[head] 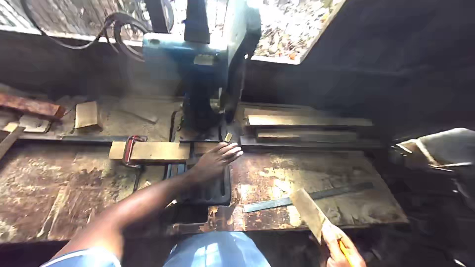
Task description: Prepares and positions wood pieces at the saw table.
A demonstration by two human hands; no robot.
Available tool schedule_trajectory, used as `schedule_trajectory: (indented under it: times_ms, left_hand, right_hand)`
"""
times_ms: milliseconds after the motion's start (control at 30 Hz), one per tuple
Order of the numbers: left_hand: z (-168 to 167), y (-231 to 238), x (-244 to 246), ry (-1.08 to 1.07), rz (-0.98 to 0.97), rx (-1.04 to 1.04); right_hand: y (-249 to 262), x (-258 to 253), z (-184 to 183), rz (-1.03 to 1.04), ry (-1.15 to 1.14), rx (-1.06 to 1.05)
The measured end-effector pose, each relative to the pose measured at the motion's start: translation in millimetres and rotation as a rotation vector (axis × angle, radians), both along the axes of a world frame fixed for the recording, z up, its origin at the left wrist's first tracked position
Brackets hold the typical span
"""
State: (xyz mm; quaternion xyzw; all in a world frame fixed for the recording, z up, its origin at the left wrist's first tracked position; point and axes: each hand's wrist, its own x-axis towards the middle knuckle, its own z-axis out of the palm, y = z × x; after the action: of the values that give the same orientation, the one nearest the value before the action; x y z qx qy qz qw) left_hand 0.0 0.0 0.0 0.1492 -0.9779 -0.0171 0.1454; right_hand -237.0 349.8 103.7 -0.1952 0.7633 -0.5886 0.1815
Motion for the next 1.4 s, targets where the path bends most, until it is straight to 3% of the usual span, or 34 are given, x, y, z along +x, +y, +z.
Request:
schedule_trajectory:
  times_ms: [133,300,367,467,633,733,900,1033,1133,1233,1400]
  left_hand:
    - [-12,-5,-24,-0.21,0.047,-0.017]
    - [-19,-5,-31,-0.16,-0.158,-0.021]
    - [-25,-7,-35,-0.134,-0.14,0.004]
    - [-20,-10,-27,-0.275,0.046,-0.02]
    - [5,-7,-17,-0.371,-0.015,-0.024]
    - [10,-8,-24,-0.4,0.045,0.017]
    - [-14,-36,-13,-0.229,-0.143,-0.036]
    - [-14,-38,-10,-0.106,-0.282,-0.101]
    - [-5,-17,-2,-0.029,-0.21,-0.059]
    - [-13,-5,17,-0.084,-0.066,-0.056]
    - [-34,-24,28,0.064,-0.225,-0.23]
  right_hand:
    - [-56,-16,-2,0.085,-0.026,-0.024]
    - [-106,-6,-27,0.122,-0.175,-0.017]
    - [-123,0,-26,0.166,-0.167,0.007]
    - [-133,-3,-18,0.234,-0.128,0.011]
    - [-127,-8,-14,0.166,-0.118,0.008]
    - [-110,-7,-19,0.14,-0.145,0.018]
    - [-84,0,-28,0.112,-0.186,0.006]
    - [-74,9,-29,0.103,-0.191,-0.008]
    - [-70,10,-30,0.155,-0.167,-0.022]
    - [-77,18,-24,0.164,-0.148,-0.029]
    - [-94,38,-14,0.215,-0.145,0.033]
